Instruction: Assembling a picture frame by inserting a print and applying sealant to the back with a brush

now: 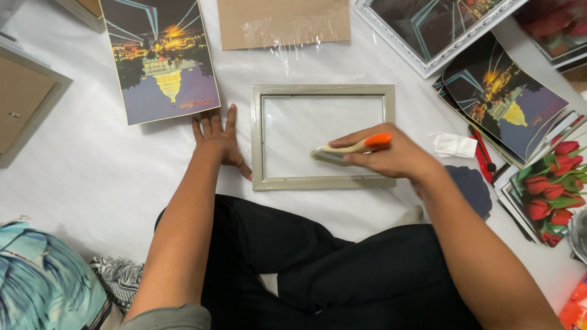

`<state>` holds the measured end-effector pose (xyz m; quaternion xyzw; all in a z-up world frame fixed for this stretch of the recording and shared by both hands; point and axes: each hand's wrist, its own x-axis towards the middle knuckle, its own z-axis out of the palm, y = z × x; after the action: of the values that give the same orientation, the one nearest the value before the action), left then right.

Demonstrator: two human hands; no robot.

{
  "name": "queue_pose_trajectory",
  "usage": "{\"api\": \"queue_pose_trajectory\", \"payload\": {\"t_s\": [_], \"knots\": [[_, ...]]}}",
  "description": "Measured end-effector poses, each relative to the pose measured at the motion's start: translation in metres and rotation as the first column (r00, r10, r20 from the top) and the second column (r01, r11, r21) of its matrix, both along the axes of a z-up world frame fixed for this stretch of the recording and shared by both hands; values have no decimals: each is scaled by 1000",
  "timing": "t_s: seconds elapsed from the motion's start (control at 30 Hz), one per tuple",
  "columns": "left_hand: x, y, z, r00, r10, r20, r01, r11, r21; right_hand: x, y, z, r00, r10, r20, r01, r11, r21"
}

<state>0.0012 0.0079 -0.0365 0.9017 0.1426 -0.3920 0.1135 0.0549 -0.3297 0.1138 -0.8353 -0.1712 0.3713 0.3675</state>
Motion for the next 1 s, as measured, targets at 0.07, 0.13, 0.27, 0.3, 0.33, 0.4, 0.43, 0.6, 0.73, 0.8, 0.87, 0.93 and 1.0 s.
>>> {"api": "queue_pose_trajectory", "payload": {"t_s": [0.07, 0.13, 0.27, 0.3, 0.33, 0.4, 0.43, 0.6, 0.73, 0.8, 0.87, 0.93, 1.0], "knots": [[1, -6, 19, 1000, 2, -7, -2, 1000, -5, -8, 15, 2, 996, 77, -43, -78, 997, -17], [1, -7, 24, 1000, 10, -17, -10, 1000, -9, -7, 18, 1, 983, 159, -89, -162, 986, -30], [-1, -3, 11, 1000, 12, -8, -12, 1000, -13, 19, -16, -7, 976, 196, -94, -217, 856, -470], [0, -2, 8, 1000, 3, -7, -3, 1000, -5, 27, -28, -9, 981, 191, -31, -168, 760, -627], [0, -3, 13, 1000, 1, -5, -2, 1000, -8, 28, -30, -3, 981, 189, -30, -166, 759, -629], [0, -6, 23, 999, 13, -31, -13, 1000, -14, 30, -33, 10, 988, 129, 82, -46, 765, -642], [0, -5, 19, 999, 13, -31, -13, 1000, -15, 23, -23, 14, 988, 128, 82, -46, 765, -643], [1, -7, 14, 1000, 9, -11, -9, 1000, 4, -8, 18, 12, 993, 100, -65, -110, 981, -158], [0, -3, 4, 1000, 14, -7, -14, 1000, -1, 8, -3, 4, 983, 115, -141, -161, 910, -381], [0, -3, 5, 1000, 16, -8, -16, 1000, -15, 23, -26, -2, 986, 166, -6, -132, 759, -638], [0, -2, 3, 1000, 15, -7, -15, 1000, -14, 24, -30, 3, 988, 151, 36, -96, 773, -627], [0, -2, 4, 1000, 11, -8, -11, 1000, -12, 17, -23, 5, 988, 132, 76, -58, 788, -613], [2, -5, 10, 1000, 5, -4, -5, 1000, 8, 1, -3, 4, 1000, -6, 0, 5, 981, -195]]}}
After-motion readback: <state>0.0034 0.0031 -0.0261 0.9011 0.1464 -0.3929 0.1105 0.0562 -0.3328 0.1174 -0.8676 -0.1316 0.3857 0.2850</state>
